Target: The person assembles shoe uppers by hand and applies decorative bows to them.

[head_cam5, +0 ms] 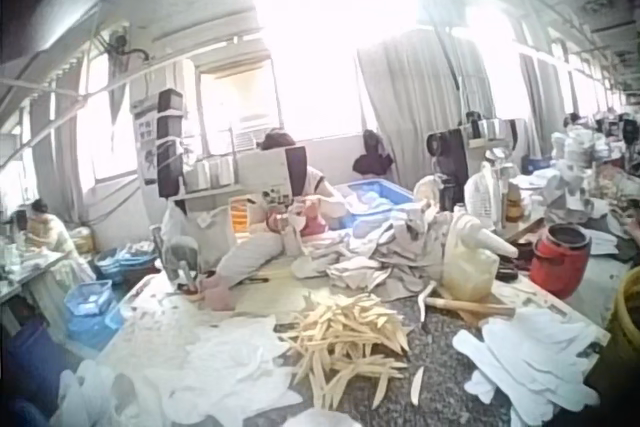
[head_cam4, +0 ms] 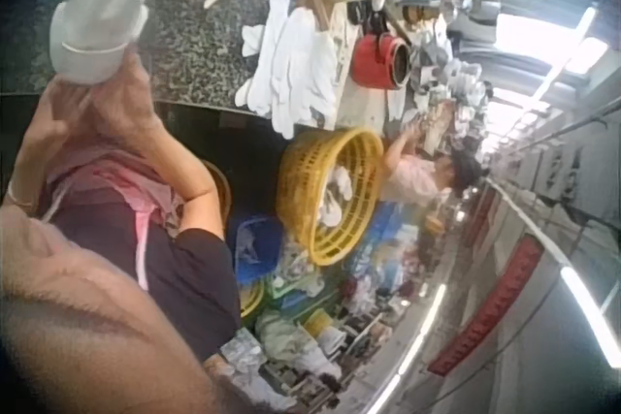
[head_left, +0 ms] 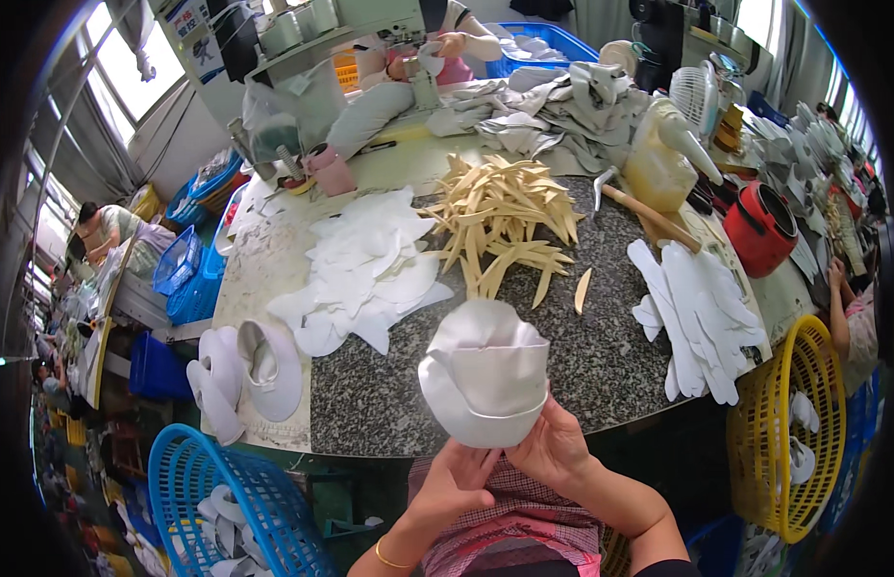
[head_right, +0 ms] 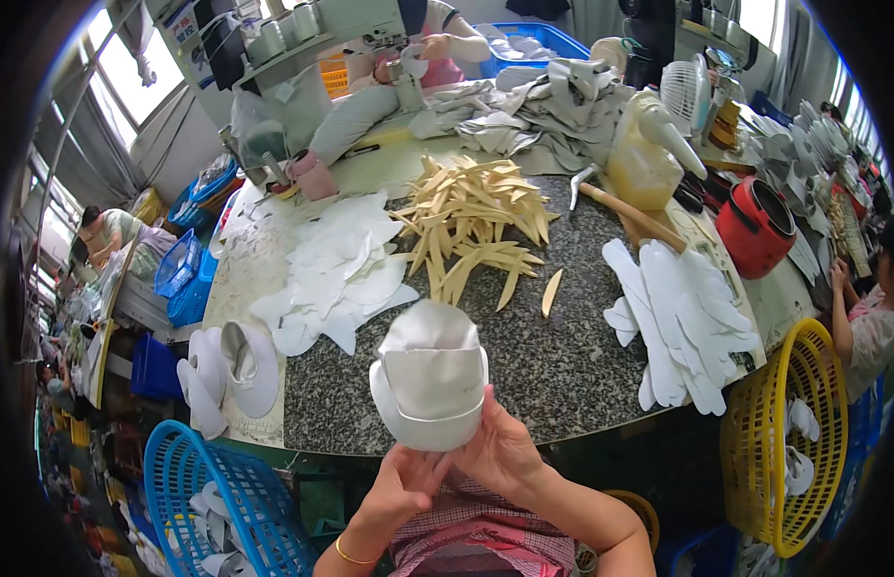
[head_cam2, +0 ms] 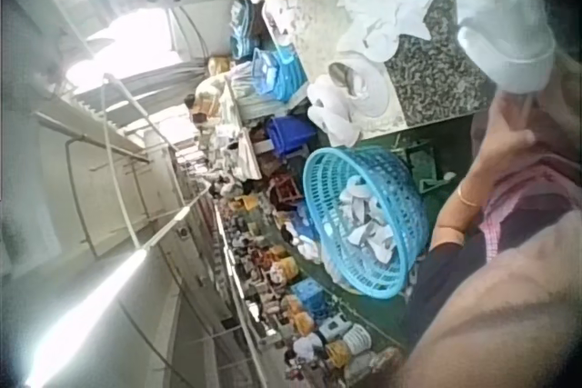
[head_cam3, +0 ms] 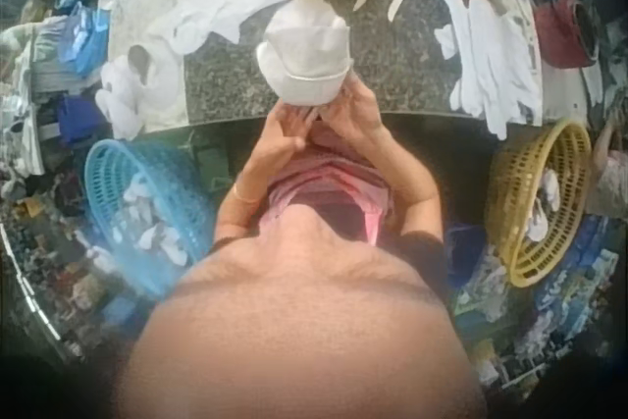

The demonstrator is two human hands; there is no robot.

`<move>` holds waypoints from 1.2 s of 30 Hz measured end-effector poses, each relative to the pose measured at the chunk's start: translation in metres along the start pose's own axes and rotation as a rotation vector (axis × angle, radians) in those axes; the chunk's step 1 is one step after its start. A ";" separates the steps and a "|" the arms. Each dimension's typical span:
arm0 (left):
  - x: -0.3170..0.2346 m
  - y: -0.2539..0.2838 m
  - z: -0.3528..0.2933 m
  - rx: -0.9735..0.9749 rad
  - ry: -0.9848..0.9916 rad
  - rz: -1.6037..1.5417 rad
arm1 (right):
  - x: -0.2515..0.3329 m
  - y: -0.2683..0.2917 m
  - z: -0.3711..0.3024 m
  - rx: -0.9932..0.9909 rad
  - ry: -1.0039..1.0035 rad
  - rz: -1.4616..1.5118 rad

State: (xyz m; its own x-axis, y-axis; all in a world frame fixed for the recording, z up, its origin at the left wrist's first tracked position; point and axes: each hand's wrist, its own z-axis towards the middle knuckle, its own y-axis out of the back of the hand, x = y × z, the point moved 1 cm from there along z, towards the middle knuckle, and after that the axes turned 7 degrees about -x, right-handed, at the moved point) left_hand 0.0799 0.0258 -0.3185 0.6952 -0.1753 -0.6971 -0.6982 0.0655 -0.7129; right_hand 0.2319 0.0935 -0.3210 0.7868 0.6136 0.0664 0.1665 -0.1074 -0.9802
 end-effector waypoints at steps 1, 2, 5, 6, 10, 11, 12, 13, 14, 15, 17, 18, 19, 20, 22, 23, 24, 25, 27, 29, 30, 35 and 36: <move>-0.001 -0.005 0.006 -0.039 -0.068 -0.171 | -0.005 0.002 -0.001 -0.049 -0.069 0.025; -0.002 -0.001 0.006 -0.048 -0.071 -0.175 | -0.004 0.009 -0.003 -0.055 -0.078 0.025; -0.002 0.010 0.007 -0.205 -0.031 -0.237 | 0.035 0.036 -0.012 -0.065 -0.305 -0.891; -0.004 0.010 0.007 -0.231 -0.036 -0.235 | 0.043 0.035 -0.015 -0.074 -0.315 -0.892; -0.001 0.012 0.012 -0.246 -0.058 -0.194 | 0.061 -0.033 -0.003 -0.161 0.869 -1.433; -0.002 0.010 0.011 -0.265 -0.052 -0.203 | 0.055 -0.051 0.007 -0.169 0.846 -1.437; -0.005 0.007 0.012 -0.265 -0.054 -0.204 | 0.047 -0.071 0.018 0.030 0.854 -1.676; -0.006 0.005 0.013 -0.251 -0.052 -0.204 | 0.044 -0.084 0.023 0.239 0.863 -1.908; -0.004 0.008 0.013 -0.253 -0.044 -0.209 | 0.046 -0.087 0.026 0.231 0.857 -1.912; -0.002 0.013 0.013 -0.212 -0.014 -0.237 | 0.046 -0.088 0.030 0.229 0.645 -1.911; 0.001 0.015 0.013 -0.184 0.003 -0.266 | 0.045 -0.083 0.039 0.193 0.391 -1.865; -0.001 0.013 0.015 -0.187 -0.006 -0.260 | 0.044 -0.075 0.045 0.199 0.385 -1.866; -0.001 0.014 0.017 -0.188 -0.013 -0.254 | 0.041 -0.065 0.051 0.104 0.160 -1.739; 0.000 0.014 0.016 -0.188 -0.015 -0.255 | 0.040 -0.060 0.055 0.010 -0.053 -1.601; 0.002 0.015 0.013 -0.248 -0.029 -0.196 | 0.043 -0.066 0.049 0.015 -0.025 -1.733; 0.001 0.013 0.012 -0.254 -0.026 -0.197 | 0.043 -0.069 0.047 0.049 0.470 -1.976; -0.001 0.010 0.011 -0.264 -0.035 -0.205 | 0.042 -0.072 0.042 0.085 1.005 -2.153; -0.004 0.007 0.011 -0.267 -0.047 -0.215 | 0.040 -0.070 0.030 0.040 1.243 -2.114; -0.005 0.004 0.014 -0.261 -0.049 -0.237 | 0.034 -0.064 0.004 0.230 1.328 -2.098; -0.005 -0.001 0.015 -0.252 -0.042 -0.258 | 0.023 -0.063 -0.012 0.394 1.423 -2.195; -0.004 -0.003 0.014 -0.264 -0.031 -0.269 | 0.023 -0.061 -0.011 0.393 1.422 -2.200; 0.001 -0.002 0.013 -0.299 -0.037 -0.252 | 0.024 -0.060 0.000 0.305 1.132 -2.235; 0.002 -0.001 0.012 -0.303 -0.041 -0.257 | 0.025 -0.062 0.002 0.332 1.062 -2.263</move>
State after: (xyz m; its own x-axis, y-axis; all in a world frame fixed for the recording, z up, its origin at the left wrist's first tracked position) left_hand 0.0842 0.0375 -0.3195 0.8560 -0.1082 -0.5055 -0.5147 -0.2695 -0.8139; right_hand 0.2403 0.1170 -0.2586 -0.4130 -0.7938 0.4465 0.7694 -0.0417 0.6374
